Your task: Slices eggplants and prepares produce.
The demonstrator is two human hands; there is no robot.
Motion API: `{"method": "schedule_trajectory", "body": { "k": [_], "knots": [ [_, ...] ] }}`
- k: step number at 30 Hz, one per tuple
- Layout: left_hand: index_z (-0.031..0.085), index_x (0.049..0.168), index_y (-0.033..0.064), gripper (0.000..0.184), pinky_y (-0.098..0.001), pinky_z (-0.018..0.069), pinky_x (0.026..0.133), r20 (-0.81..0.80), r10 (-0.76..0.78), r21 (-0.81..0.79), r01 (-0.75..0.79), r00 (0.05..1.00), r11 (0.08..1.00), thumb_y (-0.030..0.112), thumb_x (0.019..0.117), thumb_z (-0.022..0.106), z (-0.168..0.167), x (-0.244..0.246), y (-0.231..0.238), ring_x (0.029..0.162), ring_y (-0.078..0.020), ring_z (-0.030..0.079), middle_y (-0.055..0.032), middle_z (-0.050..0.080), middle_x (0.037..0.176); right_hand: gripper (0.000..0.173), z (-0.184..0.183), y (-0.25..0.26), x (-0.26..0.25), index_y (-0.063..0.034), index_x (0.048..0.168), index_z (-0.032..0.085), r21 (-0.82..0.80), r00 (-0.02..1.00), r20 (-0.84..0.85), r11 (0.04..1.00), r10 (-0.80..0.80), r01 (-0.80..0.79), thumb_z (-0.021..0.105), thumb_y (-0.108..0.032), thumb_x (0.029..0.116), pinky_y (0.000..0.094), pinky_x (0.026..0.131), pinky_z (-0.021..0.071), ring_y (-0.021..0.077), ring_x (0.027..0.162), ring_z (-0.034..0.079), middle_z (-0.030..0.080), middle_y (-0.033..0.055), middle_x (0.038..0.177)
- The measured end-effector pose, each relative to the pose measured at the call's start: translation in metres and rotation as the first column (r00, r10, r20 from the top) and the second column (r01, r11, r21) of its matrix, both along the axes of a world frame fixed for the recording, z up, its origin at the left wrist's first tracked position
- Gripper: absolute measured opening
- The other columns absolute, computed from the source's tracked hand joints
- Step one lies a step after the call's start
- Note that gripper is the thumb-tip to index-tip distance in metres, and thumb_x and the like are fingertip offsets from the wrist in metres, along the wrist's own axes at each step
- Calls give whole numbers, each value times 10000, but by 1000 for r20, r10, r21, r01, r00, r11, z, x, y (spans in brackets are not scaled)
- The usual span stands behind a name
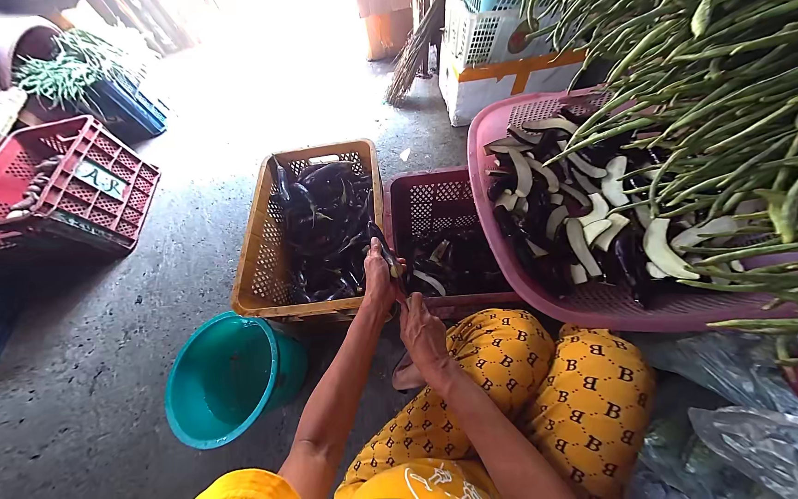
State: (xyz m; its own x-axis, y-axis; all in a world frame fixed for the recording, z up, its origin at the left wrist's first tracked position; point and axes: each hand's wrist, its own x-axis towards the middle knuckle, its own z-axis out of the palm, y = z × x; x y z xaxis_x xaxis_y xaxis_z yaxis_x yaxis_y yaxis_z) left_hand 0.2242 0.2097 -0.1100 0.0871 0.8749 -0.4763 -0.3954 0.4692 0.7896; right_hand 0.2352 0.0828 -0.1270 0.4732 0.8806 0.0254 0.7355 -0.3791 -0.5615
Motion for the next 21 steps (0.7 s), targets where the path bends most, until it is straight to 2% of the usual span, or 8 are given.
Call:
{"method": "schedule_trajectory", "body": {
  "k": [2, 5, 8, 10, 13, 15, 18, 21],
  "knots": [
    [501, 1127, 84, 356, -253, 515, 537, -1, -13, -6, 13, 1000, 1000, 399, 1124, 335, 0, 0, -2, 567, -123, 555, -49, 547, 793, 348, 2, 1, 1, 97, 1265, 603, -36, 1000, -14, 999, 8, -8, 470, -164, 1078, 496, 714, 597, 408, 816, 750, 730, 256, 993],
    [504, 1162, 58, 373, -256, 519, 513, -20, -56, -9, 56, 998, 998, 391, 1124, 340, 1, 0, -10, 551, -131, 564, -65, 555, 788, 390, 10, 6, 5, 78, 1366, 532, -173, 995, -94, 984, 31, -47, 413, -182, 1102, 499, 811, 581, 409, 924, 741, 715, 259, 1095],
    [502, 1112, 52, 367, -260, 523, 509, -23, -53, -3, 53, 998, 999, 379, 1126, 337, 1, 1, -16, 539, -136, 567, -67, 559, 766, 390, 7, 7, 5, 80, 1374, 534, -160, 995, -96, 986, 27, -42, 418, -168, 1096, 504, 805, 583, 413, 917, 742, 715, 262, 1100],
    [492, 1122, 41, 386, -266, 538, 530, -22, -64, -3, 64, 998, 998, 384, 1129, 315, 1, 2, -20, 549, -137, 575, -68, 560, 770, 391, 5, 8, 6, 82, 1388, 522, -164, 995, -94, 986, 28, -43, 423, -152, 1091, 505, 814, 581, 415, 928, 740, 714, 262, 1107],
    [496, 1111, 14, 417, -283, 567, 560, -15, -81, -22, 81, 997, 996, 379, 1134, 294, 2, 3, -28, 561, -152, 608, -78, 577, 741, 456, 9, 12, 9, 74, 1491, 418, -250, 989, -139, 965, 39, -73, 422, -127, 1081, 511, 899, 555, 415, 1029, 716, 693, 258, 1194],
    [496, 1174, 8, 439, -318, 584, 599, 30, -87, -29, 88, 996, 996, 393, 1132, 288, 4, 0, -27, 611, -184, 639, -98, 597, 770, 437, 6, 10, 9, 83, 1452, 458, -198, 990, -140, 979, 30, -57, 429, -149, 1083, 524, 871, 563, 420, 993, 726, 705, 263, 1150],
    [509, 1246, 43, 642, -342, 584, 618, 70, -145, 35, 142, 987, 989, 568, 1093, 172, -4, -10, -11, 670, -200, 679, -101, 668, 803, 426, 2, 5, 9, 114, 1350, 540, -65, 989, -144, 997, 21, -31, 428, -211, 1098, 535, 821, 578, 433, 920, 738, 721, 276, 1046],
    [552, 1256, 69, 674, -279, 549, 556, 32, -152, 110, 147, 988, 983, 576, 1087, 140, -23, -14, 8, 591, -145, 631, -54, 636, 734, 430, 2, 3, 7, 98, 1357, 527, -92, 985, -168, 994, 47, -63, 406, -230, 1107, 519, 839, 575, 419, 944, 737, 720, 267, 1053]
  ]
}}
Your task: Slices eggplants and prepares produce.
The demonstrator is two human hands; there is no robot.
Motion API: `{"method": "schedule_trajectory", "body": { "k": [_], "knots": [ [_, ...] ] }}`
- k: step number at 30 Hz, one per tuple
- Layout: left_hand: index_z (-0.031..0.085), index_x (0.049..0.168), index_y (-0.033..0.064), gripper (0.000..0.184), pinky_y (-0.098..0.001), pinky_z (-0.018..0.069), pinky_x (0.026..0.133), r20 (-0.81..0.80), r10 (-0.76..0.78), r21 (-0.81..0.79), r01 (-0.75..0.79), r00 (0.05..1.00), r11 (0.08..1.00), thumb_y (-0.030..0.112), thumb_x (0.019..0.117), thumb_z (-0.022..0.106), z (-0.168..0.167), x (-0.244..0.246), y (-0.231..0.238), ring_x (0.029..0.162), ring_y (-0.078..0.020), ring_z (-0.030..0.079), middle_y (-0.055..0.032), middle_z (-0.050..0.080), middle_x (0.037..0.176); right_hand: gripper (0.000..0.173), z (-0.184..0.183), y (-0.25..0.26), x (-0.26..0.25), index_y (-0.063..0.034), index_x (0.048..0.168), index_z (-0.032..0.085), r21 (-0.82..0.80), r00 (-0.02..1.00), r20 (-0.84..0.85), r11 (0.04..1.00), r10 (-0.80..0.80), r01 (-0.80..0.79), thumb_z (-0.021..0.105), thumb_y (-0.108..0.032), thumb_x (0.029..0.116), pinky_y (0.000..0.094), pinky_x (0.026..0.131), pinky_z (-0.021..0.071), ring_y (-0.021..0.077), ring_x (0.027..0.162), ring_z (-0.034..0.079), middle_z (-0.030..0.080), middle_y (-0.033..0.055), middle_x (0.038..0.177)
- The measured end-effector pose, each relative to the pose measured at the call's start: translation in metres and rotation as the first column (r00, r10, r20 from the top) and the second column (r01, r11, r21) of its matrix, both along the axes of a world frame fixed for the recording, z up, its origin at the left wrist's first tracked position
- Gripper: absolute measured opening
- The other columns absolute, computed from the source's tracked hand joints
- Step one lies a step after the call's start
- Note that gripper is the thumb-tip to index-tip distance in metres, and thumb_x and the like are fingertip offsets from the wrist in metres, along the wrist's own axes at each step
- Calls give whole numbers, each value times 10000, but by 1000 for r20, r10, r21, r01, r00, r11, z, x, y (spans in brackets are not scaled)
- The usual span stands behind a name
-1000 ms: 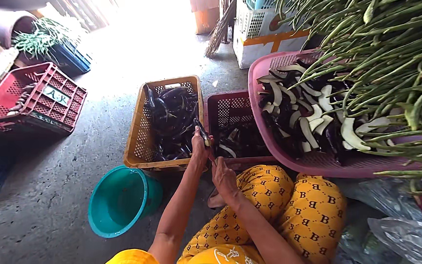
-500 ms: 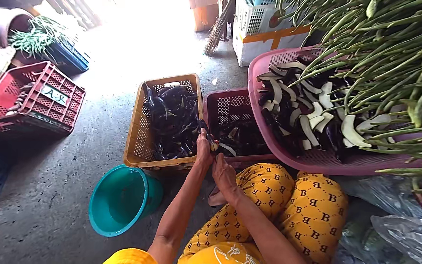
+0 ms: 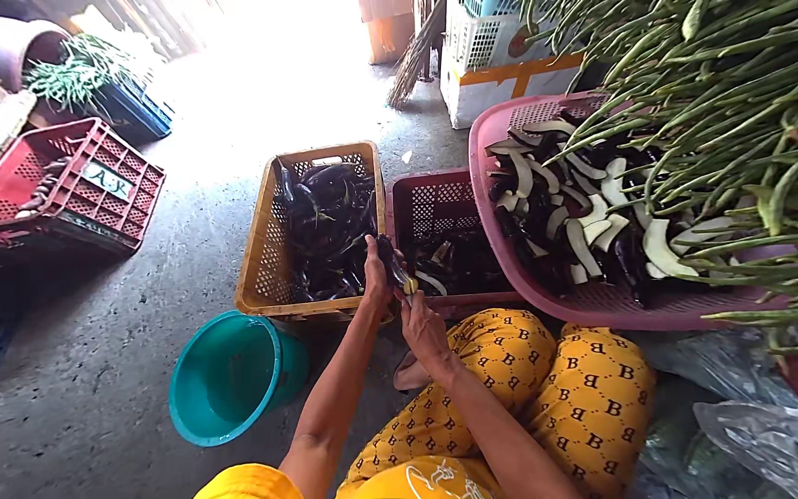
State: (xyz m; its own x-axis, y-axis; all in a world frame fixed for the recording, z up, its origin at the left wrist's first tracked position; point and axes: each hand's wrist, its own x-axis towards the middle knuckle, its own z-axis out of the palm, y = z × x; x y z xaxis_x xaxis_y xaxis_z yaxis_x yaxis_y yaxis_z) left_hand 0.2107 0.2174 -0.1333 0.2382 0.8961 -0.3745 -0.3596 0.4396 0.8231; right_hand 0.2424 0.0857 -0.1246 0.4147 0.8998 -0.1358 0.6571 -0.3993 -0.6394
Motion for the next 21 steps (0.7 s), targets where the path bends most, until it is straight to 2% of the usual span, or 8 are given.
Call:
{"method": "schedule_trajectory", "body": {
  "k": [2, 6, 8, 13, 15, 16, 18, 21],
  "knots": [
    [593, 1220, 58, 629, -259, 519, 525, -18, 59, 4, -59, 998, 998, 520, 1108, 180, 0, 5, 0, 543, -126, 585, -37, 597, 689, 441, 1, 1, -1, 100, 1382, 513, -11, 1000, -3, 1000, 7, -7, 408, -230, 1109, 516, 853, 575, 418, 960, 736, 721, 267, 1067],
    [583, 1173, 49, 581, -244, 510, 518, -49, 146, -36, -148, 988, 988, 486, 1119, 203, 11, 10, -9, 531, -115, 572, -34, 578, 678, 461, 2, 3, 0, 97, 1427, 481, -64, 1000, -11, 998, 19, -20, 396, -230, 1113, 514, 884, 564, 420, 997, 728, 712, 268, 1121],
    [576, 1159, 47, 559, -249, 512, 527, -71, 155, -45, -158, 985, 986, 472, 1122, 214, 16, 12, -16, 539, -113, 572, -31, 574, 683, 483, 5, 5, 1, 96, 1473, 443, -125, 999, -25, 991, 43, -46, 375, -223, 1116, 508, 934, 546, 420, 1060, 710, 691, 276, 1200],
    [558, 1119, 22, 556, -275, 537, 559, -124, 145, -29, -150, 982, 988, 442, 1130, 193, 15, 14, -30, 559, -136, 590, -52, 578, 688, 407, 12, 11, 4, 89, 1369, 556, -260, 993, -50, 958, 109, -118, 378, -160, 1101, 502, 1025, 490, 407, 1207, 643, 642, 282, 1298],
    [552, 1110, 20, 548, -292, 546, 569, -134, 134, -33, -139, 982, 990, 439, 1130, 200, 15, 12, -34, 576, -153, 606, -68, 589, 708, 400, 11, 11, 5, 92, 1349, 572, -260, 991, -53, 956, 125, -135, 386, -153, 1094, 503, 1035, 482, 406, 1224, 633, 640, 285, 1302],
    [552, 1105, 26, 542, -293, 550, 572, -127, 116, -44, -123, 985, 991, 444, 1128, 208, 15, 10, -34, 586, -155, 616, -70, 600, 719, 412, 10, 11, 6, 89, 1354, 567, -239, 991, -63, 962, 119, -131, 369, -168, 1101, 501, 1040, 479, 404, 1226, 634, 642, 283, 1300],
    [544, 1176, 25, 508, -314, 568, 647, -80, 0, -70, -6, 997, 998, 428, 1129, 238, 14, -1, -26, 690, -177, 659, -96, 655, 831, 468, 8, 9, 11, 103, 1346, 575, -144, 991, -106, 985, 79, -94, 336, -233, 1124, 507, 1039, 481, 415, 1206, 645, 659, 298, 1261],
    [481, 1361, 33, 406, -294, 572, 767, -64, -308, -19, 307, 949, 951, 303, 1140, 272, 7, -34, -2, 862, -168, 698, -127, 707, 1080, 488, 12, 5, 23, 104, 1321, 580, -107, 972, -228, 991, 51, -77, 341, -275, 1130, 506, 1031, 475, 400, 1170, 651, 662, 298, 1222]
  ]
}}
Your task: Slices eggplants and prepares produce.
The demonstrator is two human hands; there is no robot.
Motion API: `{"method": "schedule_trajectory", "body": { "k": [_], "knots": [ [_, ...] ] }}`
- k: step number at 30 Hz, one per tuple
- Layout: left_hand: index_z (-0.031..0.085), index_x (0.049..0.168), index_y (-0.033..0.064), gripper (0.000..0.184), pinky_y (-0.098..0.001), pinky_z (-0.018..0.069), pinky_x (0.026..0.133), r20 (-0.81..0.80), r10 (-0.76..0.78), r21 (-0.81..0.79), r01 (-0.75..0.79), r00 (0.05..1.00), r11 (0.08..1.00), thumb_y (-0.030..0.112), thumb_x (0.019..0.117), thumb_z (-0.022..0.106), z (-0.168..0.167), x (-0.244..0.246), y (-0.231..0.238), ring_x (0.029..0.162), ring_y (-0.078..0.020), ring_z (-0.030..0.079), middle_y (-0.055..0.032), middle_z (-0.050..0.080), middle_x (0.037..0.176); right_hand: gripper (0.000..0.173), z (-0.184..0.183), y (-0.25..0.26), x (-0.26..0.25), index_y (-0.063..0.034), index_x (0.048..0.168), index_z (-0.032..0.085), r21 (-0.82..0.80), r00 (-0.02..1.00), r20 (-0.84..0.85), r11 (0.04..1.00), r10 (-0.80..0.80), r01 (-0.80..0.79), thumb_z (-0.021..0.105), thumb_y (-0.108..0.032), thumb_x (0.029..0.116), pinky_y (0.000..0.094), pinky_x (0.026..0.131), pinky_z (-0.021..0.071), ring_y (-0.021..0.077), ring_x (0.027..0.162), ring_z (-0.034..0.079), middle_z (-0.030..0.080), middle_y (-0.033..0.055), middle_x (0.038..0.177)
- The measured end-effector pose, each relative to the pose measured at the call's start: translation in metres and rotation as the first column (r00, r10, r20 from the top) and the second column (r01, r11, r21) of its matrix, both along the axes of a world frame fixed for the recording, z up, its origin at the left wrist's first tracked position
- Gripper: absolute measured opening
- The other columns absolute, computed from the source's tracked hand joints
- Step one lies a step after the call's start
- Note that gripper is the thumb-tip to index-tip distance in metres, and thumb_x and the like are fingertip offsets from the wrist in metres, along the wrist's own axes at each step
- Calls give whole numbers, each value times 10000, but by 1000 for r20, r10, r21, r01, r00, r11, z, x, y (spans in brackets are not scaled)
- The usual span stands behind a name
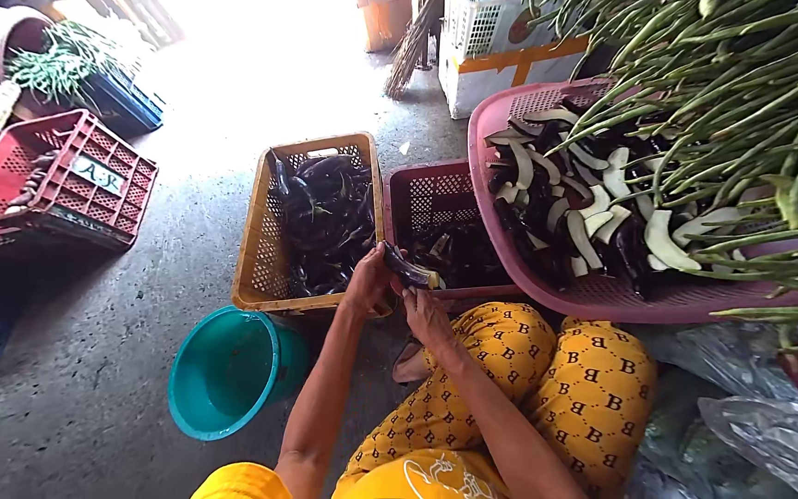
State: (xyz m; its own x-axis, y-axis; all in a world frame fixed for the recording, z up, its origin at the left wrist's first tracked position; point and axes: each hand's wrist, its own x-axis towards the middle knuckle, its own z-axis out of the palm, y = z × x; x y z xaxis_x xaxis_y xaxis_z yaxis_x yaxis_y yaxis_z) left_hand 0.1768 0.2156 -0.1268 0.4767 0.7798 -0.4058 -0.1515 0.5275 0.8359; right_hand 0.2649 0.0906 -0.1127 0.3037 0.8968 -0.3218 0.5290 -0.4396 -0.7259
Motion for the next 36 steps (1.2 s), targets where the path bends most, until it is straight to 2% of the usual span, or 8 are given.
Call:
{"method": "schedule_trajectory", "body": {
  "k": [3, 11, 16, 22, 25, 28, 31, 36],
  "knots": [
    [482, 1434, 47, 378, -272, 582, 815, 24, -133, 62, 132, 991, 989, 193, 1133, 305, -2, -18, 12, 896, -140, 710, -100, 711, 1104, 486, -1, 2, 4, 87, 1302, 586, -4, 999, -47, 1000, 21, -21, 336, -295, 1135, 485, 948, 516, 367, 1030, 688, 669, 277, 1151],
    [563, 1262, -1, 280, -250, 577, 751, 104, 159, -12, -158, 982, 987, 139, 1118, 369, -1, 1, -21, 796, -111, 676, -68, 689, 951, 469, -5, 9, 4, 67, 1358, 493, -6, 993, -117, 1000, 19, -20, 324, -312, 1139, 386, 764, 562, 254, 772, 680, 651, 199, 995],
    [561, 1199, 26, 238, -253, 574, 743, 166, 255, -40, -252, 953, 967, 138, 1115, 368, -8, 16, -41, 778, -93, 664, -32, 671, 875, 469, -9, 10, 4, 73, 1387, 481, 48, 988, -152, 999, -1, 8, 343, -298, 1135, 390, 782, 565, 257, 804, 685, 655, 207, 1028],
    [485, 1253, 4, 202, -291, 562, 817, 165, 352, -49, -349, 921, 936, 111, 1105, 399, -15, 28, -56, 878, -126, 642, -93, 622, 1010, 482, -9, 13, 8, 88, 1412, 472, 29, 981, -193, 1000, 10, -5, 367, -288, 1130, 458, 1022, 486, 341, 1133, 657, 646, 276, 1215],
    [489, 1124, 35, 69, -280, 564, 712, 151, 393, -27, -394, 907, 919, 83, 1079, 466, -15, 26, -55, 775, -118, 634, -73, 622, 917, 519, -12, 15, 14, 53, 1411, 498, -3, 954, -299, 1000, 6, -7, 409, -364, 1116, 468, 975, 497, 310, 1066, 653, 640, 249, 1205],
    [541, 1196, 52, 420, -329, 579, 811, 279, 299, -105, -280, 912, 954, 339, 1130, 243, -4, 10, -52, 902, -145, 678, -70, 687, 998, 652, -14, 13, 19, 45, 1354, 581, 83, 953, -302, 996, -17, 44, 564, -515, 1020, 518, 1035, 472, 321, 1138, 647, 666, 245, 1222],
    [554, 1296, 58, 836, -416, 588, 859, 393, 100, -301, 26, 914, 953, 684, 1026, 71, -3, -3, -41, 1006, -249, 699, -151, 708, 1094, 676, -17, 11, 18, 53, 1146, 673, 167, 969, -247, 986, 25, 17, 621, -589, 942, 505, 889, 508, 282, 930, 651, 690, 189, 993],
    [626, 1120, 21, 544, -334, 607, 727, 344, 2, -258, 93, 939, 962, 394, 1122, 230, -2, 4, -35, 788, -211, 716, -134, 714, 880, 827, -13, 8, 15, 44, 1260, 648, 123, 985, -170, 992, 16, 5, 664, -680, 860, 553, 923, 499, 348, 1000, 660, 694, 229, 1073]
  ]
}}
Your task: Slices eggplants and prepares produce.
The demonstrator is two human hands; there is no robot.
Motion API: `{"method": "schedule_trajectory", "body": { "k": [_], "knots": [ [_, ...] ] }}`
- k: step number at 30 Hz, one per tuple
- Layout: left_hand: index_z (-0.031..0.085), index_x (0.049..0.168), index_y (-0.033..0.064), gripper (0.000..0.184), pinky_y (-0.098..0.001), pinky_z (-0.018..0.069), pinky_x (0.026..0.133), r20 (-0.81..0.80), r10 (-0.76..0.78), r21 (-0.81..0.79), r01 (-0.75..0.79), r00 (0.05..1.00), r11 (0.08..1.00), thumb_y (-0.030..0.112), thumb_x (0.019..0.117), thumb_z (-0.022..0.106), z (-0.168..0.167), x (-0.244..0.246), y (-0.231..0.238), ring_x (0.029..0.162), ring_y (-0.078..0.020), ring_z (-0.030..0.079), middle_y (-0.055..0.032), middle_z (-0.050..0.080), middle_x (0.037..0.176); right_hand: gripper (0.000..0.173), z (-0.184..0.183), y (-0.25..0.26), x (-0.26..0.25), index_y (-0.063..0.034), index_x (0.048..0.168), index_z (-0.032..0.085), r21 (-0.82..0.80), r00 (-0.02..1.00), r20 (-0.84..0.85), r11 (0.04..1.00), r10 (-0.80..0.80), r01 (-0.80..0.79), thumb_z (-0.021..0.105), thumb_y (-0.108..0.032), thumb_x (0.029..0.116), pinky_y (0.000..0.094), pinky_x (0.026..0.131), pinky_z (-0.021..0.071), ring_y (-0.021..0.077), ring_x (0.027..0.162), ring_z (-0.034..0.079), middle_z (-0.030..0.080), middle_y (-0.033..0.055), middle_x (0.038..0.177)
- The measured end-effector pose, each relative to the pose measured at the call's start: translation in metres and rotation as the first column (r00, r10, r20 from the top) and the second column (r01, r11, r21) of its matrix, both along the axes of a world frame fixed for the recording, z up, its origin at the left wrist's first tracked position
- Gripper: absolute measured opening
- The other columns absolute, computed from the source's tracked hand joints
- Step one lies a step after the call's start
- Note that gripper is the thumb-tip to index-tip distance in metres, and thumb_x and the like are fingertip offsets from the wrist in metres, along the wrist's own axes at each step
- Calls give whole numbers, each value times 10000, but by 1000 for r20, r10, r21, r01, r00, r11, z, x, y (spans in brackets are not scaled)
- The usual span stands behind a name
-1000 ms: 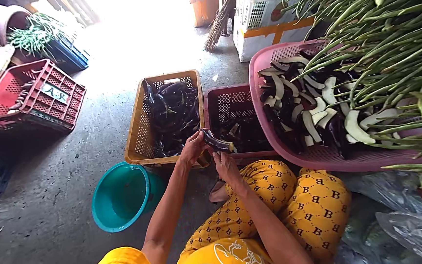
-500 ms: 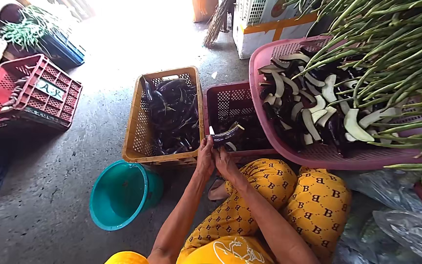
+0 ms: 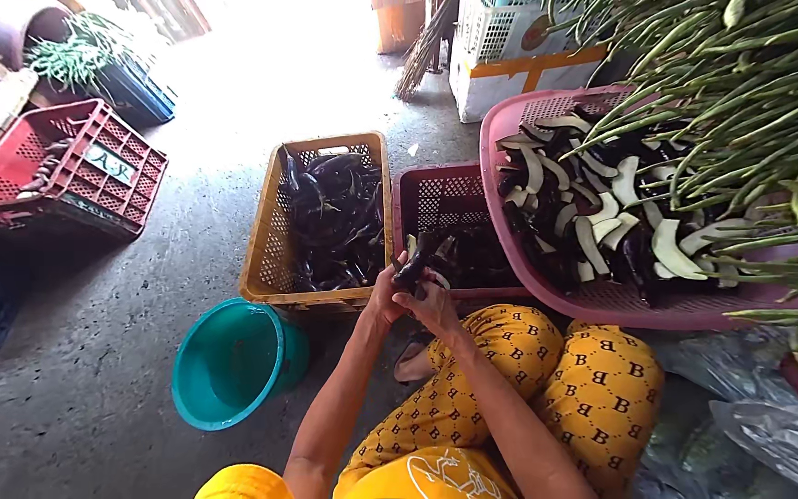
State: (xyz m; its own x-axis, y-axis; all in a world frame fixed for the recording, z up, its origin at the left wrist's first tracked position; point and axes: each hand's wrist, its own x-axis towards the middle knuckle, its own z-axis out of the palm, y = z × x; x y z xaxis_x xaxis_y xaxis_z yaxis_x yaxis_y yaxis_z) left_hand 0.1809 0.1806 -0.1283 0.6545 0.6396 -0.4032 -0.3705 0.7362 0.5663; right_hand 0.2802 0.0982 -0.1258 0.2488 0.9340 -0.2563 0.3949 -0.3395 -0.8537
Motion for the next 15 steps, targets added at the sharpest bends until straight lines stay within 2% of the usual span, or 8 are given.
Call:
{"method": "schedule_trajectory", "body": {
  "k": [2, 3, 6, 8, 10, 13, 15],
  "knots": [
    [609, 1141, 9, 470, -317, 603, 718, -57, 62, 25, -61, 996, 998, 331, 1126, 268, 1, 6, -1, 762, -192, 711, -123, 707, 865, 862, 5, -3, 0, 32, 1321, 632, -9, 998, 47, 999, -36, 36, 631, -702, 869, 580, 962, 481, 388, 1085, 657, 693, 254, 1145],
    [608, 1149, 0, 469, -323, 604, 720, -72, 88, 25, -86, 994, 996, 331, 1127, 276, 0, 9, -3, 761, -197, 713, -127, 709, 862, 864, 7, -4, 0, 24, 1314, 641, -8, 996, 76, 999, -53, 54, 604, -720, 876, 588, 954, 482, 394, 1081, 662, 699, 252, 1135],
    [589, 1181, 6, 472, -335, 612, 741, -59, 126, 33, -124, 990, 992, 353, 1128, 273, -7, 14, -6, 779, -198, 723, -119, 712, 870, 857, 2, -5, -3, 15, 1235, 692, 17, 984, 145, 995, -104, 102, 521, -756, 903, 610, 888, 502, 413, 1010, 687, 718, 249, 1045],
    [584, 1182, 2, 460, -338, 615, 748, -44, 140, 62, -138, 989, 989, 338, 1129, 273, -11, 15, -8, 789, -196, 723, -118, 711, 871, 835, 3, -5, -5, 1, 1198, 710, 1, 979, 161, 992, -123, 125, 524, -758, 904, 608, 868, 509, 407, 981, 695, 725, 235, 1011],
    [591, 1164, 1, 456, -344, 615, 748, -51, 155, 67, -151, 987, 986, 326, 1131, 274, -9, 15, -10, 787, -200, 723, -118, 712, 864, 831, 4, -6, -5, -2, 1191, 715, -15, 979, 167, 992, -119, 123, 511, -757, 912, 604, 861, 507, 402, 970, 694, 725, 231, 998],
    [557, 1222, 11, 459, -371, 623, 749, -34, 142, 8, -142, 989, 990, 355, 1124, 270, -5, 13, -10, 774, -219, 723, -123, 701, 881, 852, 0, -7, -6, -1, 1149, 736, 52, 972, 209, 994, -110, 101, 455, -772, 919, 610, 820, 514, 410, 919, 704, 728, 229, 936],
    [544, 1253, 32, 470, -362, 622, 727, -25, 123, -16, -124, 992, 992, 394, 1118, 276, -3, 12, -8, 738, -210, 711, -111, 692, 864, 869, -1, -8, -7, -4, 1164, 742, 60, 970, 226, 995, -91, 79, 426, -779, 927, 620, 830, 515, 418, 932, 711, 736, 233, 935]
  ]
}}
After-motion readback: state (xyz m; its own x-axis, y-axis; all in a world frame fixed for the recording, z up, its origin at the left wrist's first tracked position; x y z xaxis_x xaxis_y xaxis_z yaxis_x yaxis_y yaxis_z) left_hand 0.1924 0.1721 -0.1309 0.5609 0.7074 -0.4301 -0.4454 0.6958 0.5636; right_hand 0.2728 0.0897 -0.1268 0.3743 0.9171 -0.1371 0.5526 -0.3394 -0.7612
